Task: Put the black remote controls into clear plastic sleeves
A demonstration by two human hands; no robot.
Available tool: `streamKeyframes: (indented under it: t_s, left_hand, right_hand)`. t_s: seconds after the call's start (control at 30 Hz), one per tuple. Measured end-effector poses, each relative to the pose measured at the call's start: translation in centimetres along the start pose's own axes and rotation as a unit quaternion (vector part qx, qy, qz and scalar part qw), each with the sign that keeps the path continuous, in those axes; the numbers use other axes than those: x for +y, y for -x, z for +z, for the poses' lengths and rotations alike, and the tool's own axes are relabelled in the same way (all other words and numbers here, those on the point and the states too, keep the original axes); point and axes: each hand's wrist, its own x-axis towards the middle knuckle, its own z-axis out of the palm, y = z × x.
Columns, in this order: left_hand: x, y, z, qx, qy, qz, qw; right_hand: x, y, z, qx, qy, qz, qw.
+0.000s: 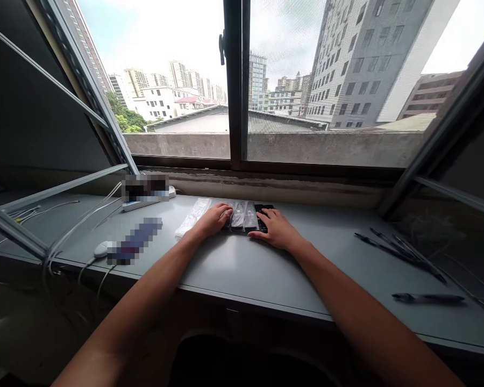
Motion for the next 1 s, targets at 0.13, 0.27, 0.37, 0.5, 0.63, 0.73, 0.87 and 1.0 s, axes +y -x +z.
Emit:
streamKeyframes:
  t_s: [0.13,0.27,0.37,0.5,0.63,0.73,0.87,1.0]
  left_hand:
    - [-0.19,-0.06,0.14,0.001,0.000,0.000,1.000]
    - [-0.21,-0.04,0.15,0.000,0.001,-0.001,1.000]
    - [-0.06,0.02,0.02,-0.003,-0.001,-0.004,1.000]
    - [0.13,0.07,-0.12,-0.004,0.001,-0.007,1.000]
    - [0.15,0.02,-0.12,-0.005,-0.003,-0.008,1.000]
    - [0.15,0.00,-0.12,-0.007,-0.003,-0.006,1.000]
    - [0.00,0.01,-0.02,-0.004,-0.001,-0.004,1.000]
    - [-0.44,-0.05,0.26,0.002,0.004,0.003,1.000]
  right_hand:
    - [0.02,-0.01,0.04,0.002,0.000,-0.003,1.000]
    - [-0.09,0.02,-0.08,-0.002,0.002,0.000,1.000]
    - [-0.12,0.02,-0.10,-0.006,0.002,0.006,1.000]
    - [-0.07,-0.04,-0.02,-0.006,0.001,0.005,1.000]
    - [-0.06,-0.09,-0.01,-0.005,0.000,0.005,1.000]
    - [-0.11,-0.07,-0.10,-0.006,0.002,0.006,1.000]
    - [-0.23,-0.01,-0.23,-0.008,0.005,0.004,1.000]
    - [-0.32,0.02,-0.27,-0.010,0.003,0.009,1.000]
